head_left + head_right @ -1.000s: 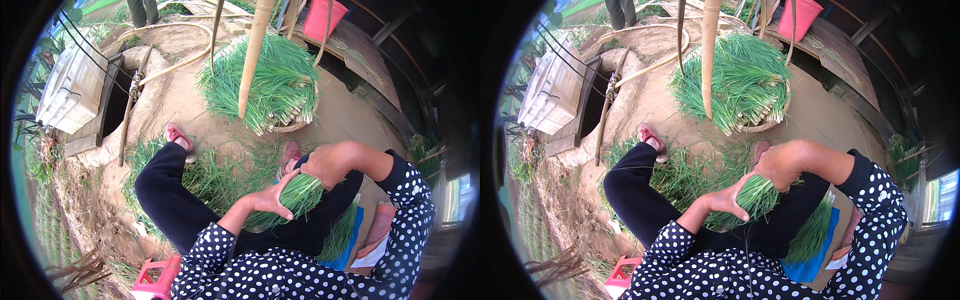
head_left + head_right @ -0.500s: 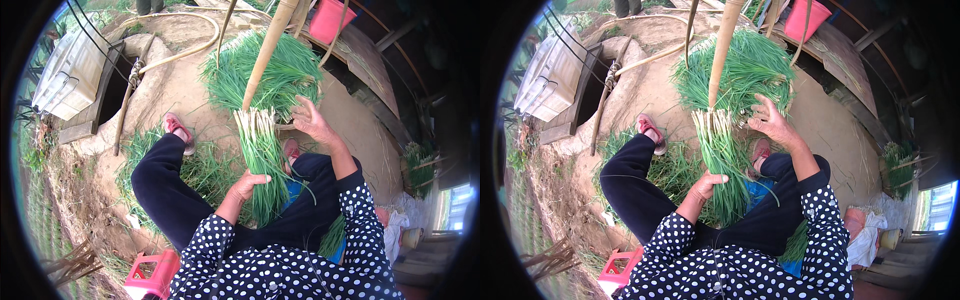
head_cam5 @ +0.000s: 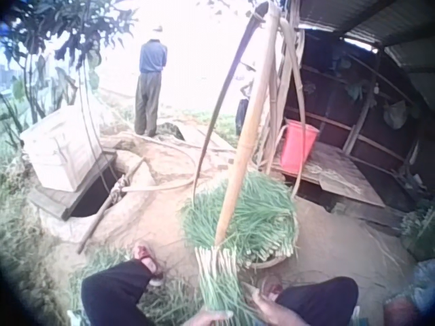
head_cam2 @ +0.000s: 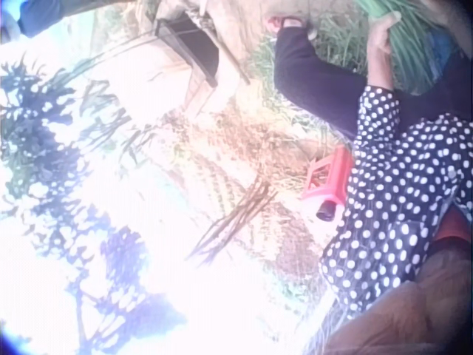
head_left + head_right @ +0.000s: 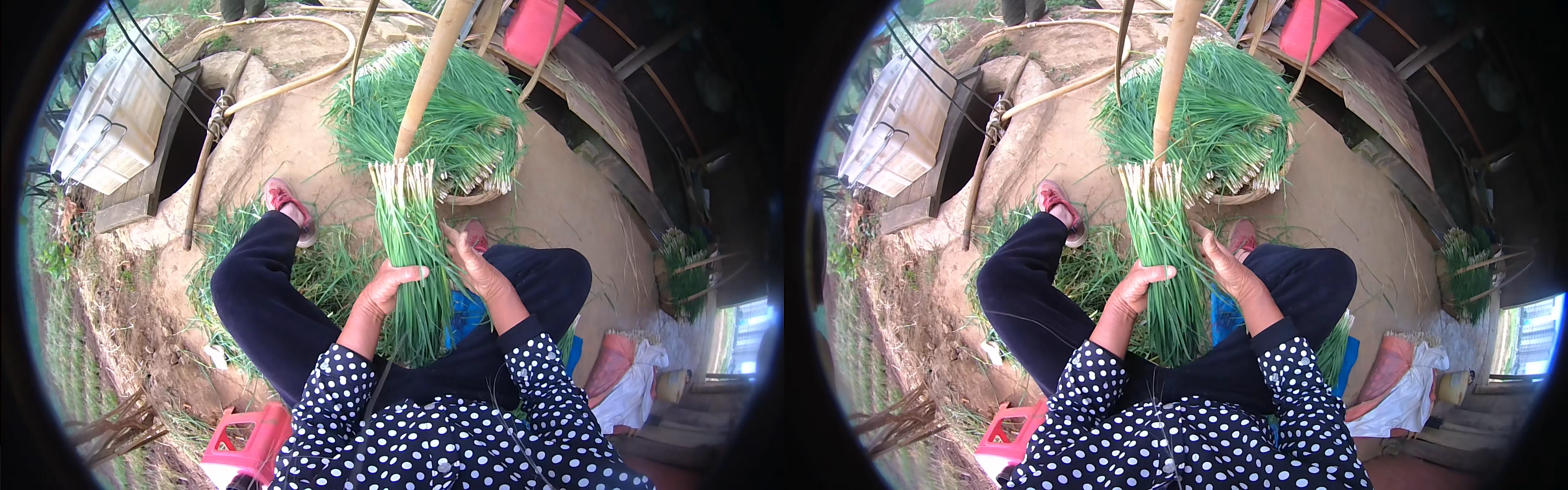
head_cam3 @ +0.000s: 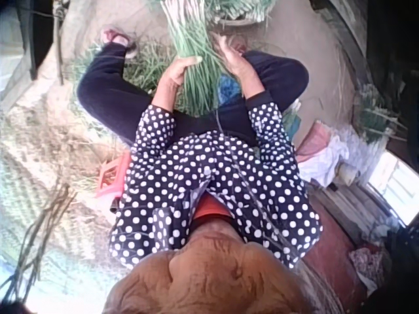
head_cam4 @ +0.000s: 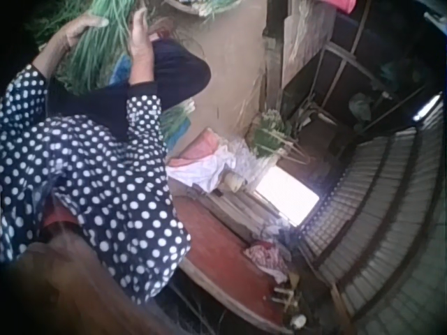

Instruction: The person sits on the ground and repeatedly gathers green onions into bundles, aligns the stems, and ties them with thin strips. The finished bundles are placed into a nearby basket.

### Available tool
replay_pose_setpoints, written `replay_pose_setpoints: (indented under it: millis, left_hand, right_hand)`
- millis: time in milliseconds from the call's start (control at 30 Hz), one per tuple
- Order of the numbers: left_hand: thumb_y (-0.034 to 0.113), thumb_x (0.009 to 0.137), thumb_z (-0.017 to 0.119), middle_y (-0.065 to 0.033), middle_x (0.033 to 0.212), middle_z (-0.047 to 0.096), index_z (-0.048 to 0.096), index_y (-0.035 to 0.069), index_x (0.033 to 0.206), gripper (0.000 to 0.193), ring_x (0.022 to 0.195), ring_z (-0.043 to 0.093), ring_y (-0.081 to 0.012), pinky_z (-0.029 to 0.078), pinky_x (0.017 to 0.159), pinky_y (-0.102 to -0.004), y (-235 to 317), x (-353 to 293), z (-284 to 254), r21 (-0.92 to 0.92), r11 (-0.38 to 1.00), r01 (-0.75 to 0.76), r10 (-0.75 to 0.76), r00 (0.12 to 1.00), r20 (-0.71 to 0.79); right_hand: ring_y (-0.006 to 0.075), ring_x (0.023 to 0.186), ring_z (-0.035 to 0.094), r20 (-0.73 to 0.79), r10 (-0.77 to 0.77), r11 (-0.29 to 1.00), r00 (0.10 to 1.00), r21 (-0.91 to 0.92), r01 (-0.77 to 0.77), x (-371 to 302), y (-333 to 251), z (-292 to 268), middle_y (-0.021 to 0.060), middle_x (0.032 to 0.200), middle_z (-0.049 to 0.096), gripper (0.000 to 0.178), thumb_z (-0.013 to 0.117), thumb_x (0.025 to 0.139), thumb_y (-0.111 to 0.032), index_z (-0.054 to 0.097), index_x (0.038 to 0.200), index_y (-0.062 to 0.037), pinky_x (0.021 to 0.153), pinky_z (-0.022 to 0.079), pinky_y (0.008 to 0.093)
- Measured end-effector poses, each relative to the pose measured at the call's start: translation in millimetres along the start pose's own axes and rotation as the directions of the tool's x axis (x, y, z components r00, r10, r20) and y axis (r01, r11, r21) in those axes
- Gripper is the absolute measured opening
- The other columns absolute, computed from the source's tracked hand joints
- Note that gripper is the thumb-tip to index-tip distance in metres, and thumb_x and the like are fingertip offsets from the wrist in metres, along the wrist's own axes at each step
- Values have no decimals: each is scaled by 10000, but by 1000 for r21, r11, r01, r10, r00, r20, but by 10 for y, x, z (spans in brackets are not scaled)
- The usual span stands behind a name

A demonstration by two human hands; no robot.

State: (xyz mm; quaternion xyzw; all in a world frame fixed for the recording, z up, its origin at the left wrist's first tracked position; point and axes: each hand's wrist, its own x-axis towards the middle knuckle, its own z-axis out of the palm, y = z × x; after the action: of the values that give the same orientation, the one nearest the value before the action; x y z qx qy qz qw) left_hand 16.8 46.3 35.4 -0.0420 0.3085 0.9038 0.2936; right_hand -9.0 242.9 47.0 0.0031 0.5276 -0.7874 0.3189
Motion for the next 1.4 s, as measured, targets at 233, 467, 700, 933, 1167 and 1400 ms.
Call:
replay_pose_setpoints:
  millis: [233,467,700,933,1167,1400]
  left_hand:
    - [78,683,749,-72,1064,627,518,9,1233,601,949,619,-197,515,847,-344,38,-62,-81,73,997,32,-30,999,-29]
    - [60,670,733,-105,1150,617,490,-12,1278,659,1005,619,-232,505,902,-367,-50,-61,-16,-34,996,82,-78,992,97]
    - [70,701,721,-101,1111,633,516,-13,1253,595,974,626,-219,503,891,-358,25,-80,-94,44,995,88,-89,996,18]
    - [106,748,728,-71,964,652,598,12,1097,384,836,641,-189,545,770,-341,-178,119,-243,-115,987,-115,97,984,-153]
    - [165,828,690,-100,906,663,609,32,1006,236,791,663,-246,573,761,-404,-613,444,-479,-533,844,-62,-110,952,-285]
    - [429,880,645,-94,1140,618,551,65,1199,493,1034,605,-227,507,895,-409,-996,576,-281,-462,880,109,-266,918,-292]
  right_hand:
    - [63,733,480,-474,-310,880,824,-471,60,72,-265,-111,-24,852,539,715,598,858,-592,530,1258,-3,735,447,244]
    - [195,1314,373,-125,-256,953,958,-200,229,239,-302,141,95,1447,390,857,345,916,-680,297,1456,-16,1102,291,344]
    - [192,1315,377,-29,-80,994,996,-79,77,68,-86,265,85,1465,357,893,400,883,-692,264,1470,-32,1084,320,342]
    - [278,1394,241,-99,-6,850,995,-524,-47,-55,238,309,192,1506,236,1221,771,717,-548,-8,1503,-34,1125,228,378]
    - [283,1287,409,-181,102,682,978,-703,-201,6,391,284,204,1391,396,1242,882,586,-264,62,1485,-13,1072,337,364]
    - [237,1121,531,-217,416,474,883,-776,-415,136,-192,25,187,1214,540,982,834,599,-223,328,1406,14,948,441,338]
